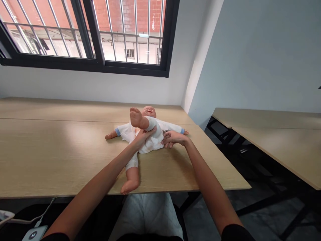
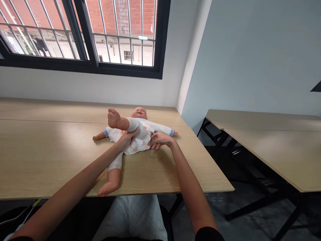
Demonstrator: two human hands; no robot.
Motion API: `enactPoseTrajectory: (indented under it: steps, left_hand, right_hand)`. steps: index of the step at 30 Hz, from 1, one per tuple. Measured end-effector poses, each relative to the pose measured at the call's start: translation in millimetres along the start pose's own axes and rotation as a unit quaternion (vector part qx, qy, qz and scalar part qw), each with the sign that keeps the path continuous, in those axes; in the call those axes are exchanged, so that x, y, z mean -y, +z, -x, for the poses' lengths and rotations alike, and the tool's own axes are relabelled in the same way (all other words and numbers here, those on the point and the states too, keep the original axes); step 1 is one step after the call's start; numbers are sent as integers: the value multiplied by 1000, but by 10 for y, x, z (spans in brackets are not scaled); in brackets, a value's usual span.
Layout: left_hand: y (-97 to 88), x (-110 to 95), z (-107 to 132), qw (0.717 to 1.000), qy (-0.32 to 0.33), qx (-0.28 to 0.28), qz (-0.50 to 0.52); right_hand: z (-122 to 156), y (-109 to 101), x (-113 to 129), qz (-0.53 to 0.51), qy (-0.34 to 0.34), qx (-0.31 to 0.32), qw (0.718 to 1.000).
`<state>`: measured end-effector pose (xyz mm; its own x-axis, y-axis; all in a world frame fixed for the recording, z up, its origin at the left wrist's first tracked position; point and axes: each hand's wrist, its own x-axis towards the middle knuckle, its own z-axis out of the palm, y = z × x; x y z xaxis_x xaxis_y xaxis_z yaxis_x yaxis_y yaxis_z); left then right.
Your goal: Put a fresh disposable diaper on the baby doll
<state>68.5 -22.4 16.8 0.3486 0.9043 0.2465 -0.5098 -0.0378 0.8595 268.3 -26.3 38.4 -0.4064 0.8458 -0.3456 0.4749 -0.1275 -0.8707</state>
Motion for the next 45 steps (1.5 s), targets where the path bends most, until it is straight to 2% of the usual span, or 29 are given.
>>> enactPoseTrajectory:
  steps: [5,9,17,27,32,40,45]
  left_hand:
    - [-5,-1,-7,1000,3,6,-6]
    - [17,-29,9,1000,13,-7,-15]
    - [34,-50,12,1000,16,3,-20]
    - [34,-48,17,999,22,1,-23]
    - [50,-57,14,999,27,-7,-31]
    - [84,-97,45,999,34,4,-35]
    - [84,-92,47,999,33,5,-33]
  right_hand:
    - [-32,59,-15,17,-17,33,999]
    - [-67,60,-60,-19,-38,46,998]
    - [-99,-18,-134,-36,-31,23,999]
    - [5,-269,-199,-7,-78,9,997]
    - [36,-284,-218,-40,-96,7,995]
    - [70,-318,-219,-58,-97,52,992]
    - [75,-297,-202,-33,-86,24,995]
